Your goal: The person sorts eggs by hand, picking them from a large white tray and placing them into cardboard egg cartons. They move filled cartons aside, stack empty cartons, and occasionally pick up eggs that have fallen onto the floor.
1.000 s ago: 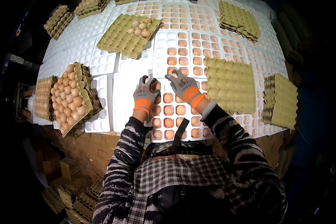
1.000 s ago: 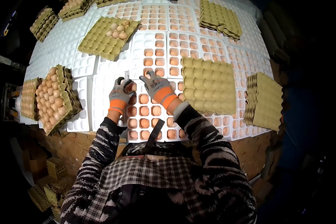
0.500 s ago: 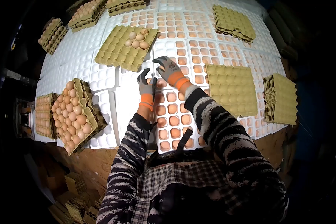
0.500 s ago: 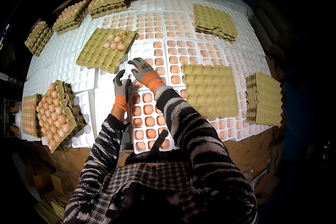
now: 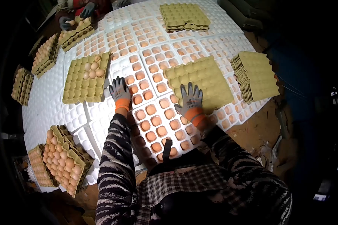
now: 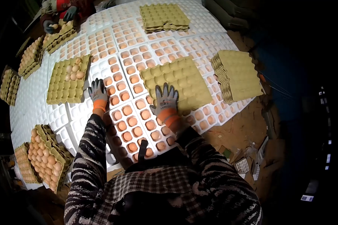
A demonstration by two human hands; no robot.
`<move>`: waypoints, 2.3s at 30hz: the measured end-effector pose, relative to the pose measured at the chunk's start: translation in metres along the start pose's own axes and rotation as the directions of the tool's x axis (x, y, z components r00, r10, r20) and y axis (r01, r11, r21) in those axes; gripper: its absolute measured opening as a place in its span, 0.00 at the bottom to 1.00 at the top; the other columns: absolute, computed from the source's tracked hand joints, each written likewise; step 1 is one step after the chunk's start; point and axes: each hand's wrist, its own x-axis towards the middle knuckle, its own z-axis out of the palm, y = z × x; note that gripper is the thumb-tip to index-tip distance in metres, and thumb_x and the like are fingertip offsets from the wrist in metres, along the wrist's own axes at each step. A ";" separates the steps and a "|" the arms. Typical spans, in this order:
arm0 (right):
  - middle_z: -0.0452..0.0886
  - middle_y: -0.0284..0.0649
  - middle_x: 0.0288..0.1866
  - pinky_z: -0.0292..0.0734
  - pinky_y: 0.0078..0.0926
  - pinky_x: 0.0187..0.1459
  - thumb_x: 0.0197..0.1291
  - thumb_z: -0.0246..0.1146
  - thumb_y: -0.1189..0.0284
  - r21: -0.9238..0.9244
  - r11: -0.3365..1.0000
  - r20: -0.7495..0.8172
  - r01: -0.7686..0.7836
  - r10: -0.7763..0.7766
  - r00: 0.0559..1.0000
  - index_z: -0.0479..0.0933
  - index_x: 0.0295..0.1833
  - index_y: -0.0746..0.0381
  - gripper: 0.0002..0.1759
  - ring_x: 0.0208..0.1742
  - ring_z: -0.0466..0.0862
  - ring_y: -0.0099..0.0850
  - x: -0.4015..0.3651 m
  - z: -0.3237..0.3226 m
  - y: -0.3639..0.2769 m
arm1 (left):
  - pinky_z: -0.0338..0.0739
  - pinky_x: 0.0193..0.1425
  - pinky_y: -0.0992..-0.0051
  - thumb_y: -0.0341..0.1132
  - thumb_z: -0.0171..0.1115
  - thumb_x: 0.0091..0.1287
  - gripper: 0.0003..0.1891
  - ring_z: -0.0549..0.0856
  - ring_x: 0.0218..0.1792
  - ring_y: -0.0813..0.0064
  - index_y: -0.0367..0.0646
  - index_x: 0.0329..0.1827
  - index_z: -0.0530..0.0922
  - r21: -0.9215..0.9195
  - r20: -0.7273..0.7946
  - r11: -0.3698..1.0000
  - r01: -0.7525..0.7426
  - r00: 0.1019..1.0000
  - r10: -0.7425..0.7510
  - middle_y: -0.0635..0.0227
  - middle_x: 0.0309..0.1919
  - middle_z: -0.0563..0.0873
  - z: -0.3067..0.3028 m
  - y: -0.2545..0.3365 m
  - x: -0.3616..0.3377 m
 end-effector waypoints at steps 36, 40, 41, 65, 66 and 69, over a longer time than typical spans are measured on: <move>0.61 0.44 0.80 0.76 0.54 0.63 0.68 0.67 0.57 0.989 -0.021 -0.078 0.147 0.769 0.635 0.49 0.85 0.54 0.48 0.78 0.65 0.43 -0.062 0.048 0.456 | 0.51 0.84 0.51 0.38 0.61 0.67 0.35 0.62 0.79 0.46 0.44 0.79 0.66 0.024 0.208 0.997 0.067 0.976 -0.070 0.51 0.77 0.67 -0.106 0.167 -0.245; 0.61 0.41 0.80 0.76 0.58 0.63 0.63 0.70 0.53 0.944 -0.267 0.022 0.192 0.635 0.772 0.53 0.84 0.48 0.49 0.76 0.66 0.46 -0.043 0.065 0.456 | 0.54 0.83 0.51 0.37 0.61 0.67 0.34 0.63 0.78 0.46 0.45 0.78 0.68 0.001 0.205 0.996 0.090 0.975 -0.088 0.52 0.76 0.70 -0.117 0.177 -0.242; 0.61 0.41 0.80 0.76 0.57 0.63 0.63 0.70 0.53 0.890 -0.414 0.116 0.192 0.612 0.782 0.54 0.84 0.48 0.49 0.76 0.66 0.46 -0.039 0.051 0.451 | 0.54 0.83 0.51 0.37 0.61 0.67 0.33 0.63 0.78 0.45 0.45 0.77 0.68 -0.009 0.205 0.995 0.098 0.974 -0.094 0.52 0.76 0.70 -0.116 0.174 -0.243; 0.65 0.43 0.77 0.76 0.52 0.64 0.63 0.70 0.52 0.942 -0.242 -0.206 0.233 0.133 0.969 0.59 0.81 0.50 0.45 0.74 0.69 0.45 0.435 -0.251 0.345 | 0.59 0.78 0.47 0.37 0.60 0.66 0.28 0.68 0.73 0.41 0.42 0.71 0.75 -0.043 0.175 0.985 0.166 0.972 -0.156 0.48 0.71 0.74 -0.128 0.185 -0.221; 0.66 0.43 0.77 0.76 0.52 0.64 0.63 0.70 0.52 0.947 -0.229 -0.200 0.226 0.132 0.971 0.59 0.81 0.51 0.45 0.74 0.69 0.45 0.458 -0.252 0.337 | 0.59 0.79 0.47 0.38 0.60 0.66 0.28 0.68 0.73 0.41 0.42 0.71 0.75 -0.040 0.177 0.985 0.167 0.971 -0.157 0.48 0.71 0.74 -0.127 0.185 -0.220; 0.66 0.43 0.76 0.76 0.51 0.64 0.63 0.70 0.52 0.971 -0.173 -0.141 0.166 0.149 0.979 0.60 0.81 0.51 0.45 0.73 0.69 0.45 0.512 -0.217 0.321 | 0.60 0.78 0.46 0.39 0.61 0.65 0.30 0.68 0.74 0.40 0.42 0.71 0.74 -0.023 0.221 0.981 0.193 0.958 -0.183 0.48 0.72 0.73 -0.127 0.183 -0.215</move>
